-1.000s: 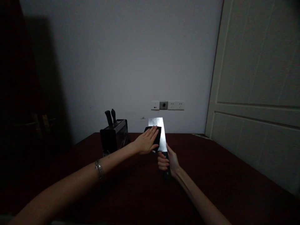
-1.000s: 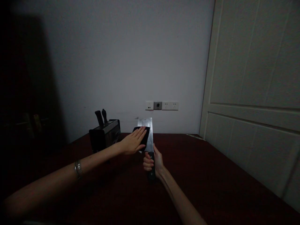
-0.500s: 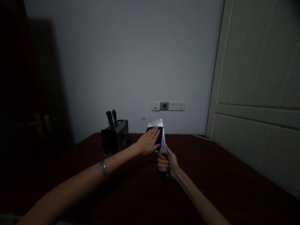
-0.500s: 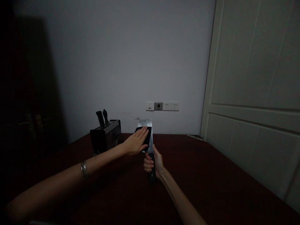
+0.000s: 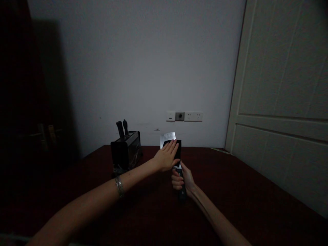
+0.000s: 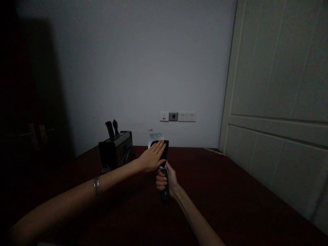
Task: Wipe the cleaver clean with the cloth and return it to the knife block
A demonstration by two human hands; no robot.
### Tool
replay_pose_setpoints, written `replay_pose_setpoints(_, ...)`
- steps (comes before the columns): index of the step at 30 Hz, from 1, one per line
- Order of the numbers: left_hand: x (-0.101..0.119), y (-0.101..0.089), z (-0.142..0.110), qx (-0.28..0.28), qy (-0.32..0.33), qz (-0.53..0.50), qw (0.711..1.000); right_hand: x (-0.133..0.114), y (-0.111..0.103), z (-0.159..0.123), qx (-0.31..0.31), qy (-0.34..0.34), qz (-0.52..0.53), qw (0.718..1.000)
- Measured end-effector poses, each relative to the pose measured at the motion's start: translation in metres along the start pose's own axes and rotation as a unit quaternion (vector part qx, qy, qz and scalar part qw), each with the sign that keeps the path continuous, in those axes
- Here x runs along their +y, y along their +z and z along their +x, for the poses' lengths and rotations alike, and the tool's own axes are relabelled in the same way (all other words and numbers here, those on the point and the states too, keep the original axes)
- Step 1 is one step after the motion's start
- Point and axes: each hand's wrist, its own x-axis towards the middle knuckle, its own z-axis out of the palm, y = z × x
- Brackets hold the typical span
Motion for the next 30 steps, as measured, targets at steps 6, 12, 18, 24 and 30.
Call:
replay_pose_setpoints(6,-0.034,0.005,0.023,-0.034,-0.1,-0.019,0.994,0.003,0.0,0.001,-0.011,0.017,-0.003,1.0)
replay_pose_setpoints(12,-0.016,-0.001,0.016,-0.026,-0.088,-0.016,0.996,0.001,0.001,-0.001,-0.005,0.0,-0.001,1.0)
replay_pose_setpoints(18,-0.008,0.007,0.007,-0.01,-0.03,-0.025,0.999,-0.001,0.001,-0.002,0.019,-0.017,-0.015,1.0)
replay_pose_setpoints(24,-0.042,0.007,0.02,-0.023,-0.086,-0.026,0.996,0.003,0.0,0.001,0.029,0.01,-0.022,0.999)
replay_pose_setpoints(30,-0.003,0.006,-0.005,0.009,0.006,-0.016,1.0,-0.003,-0.004,-0.001,0.013,-0.01,-0.019,1.0)
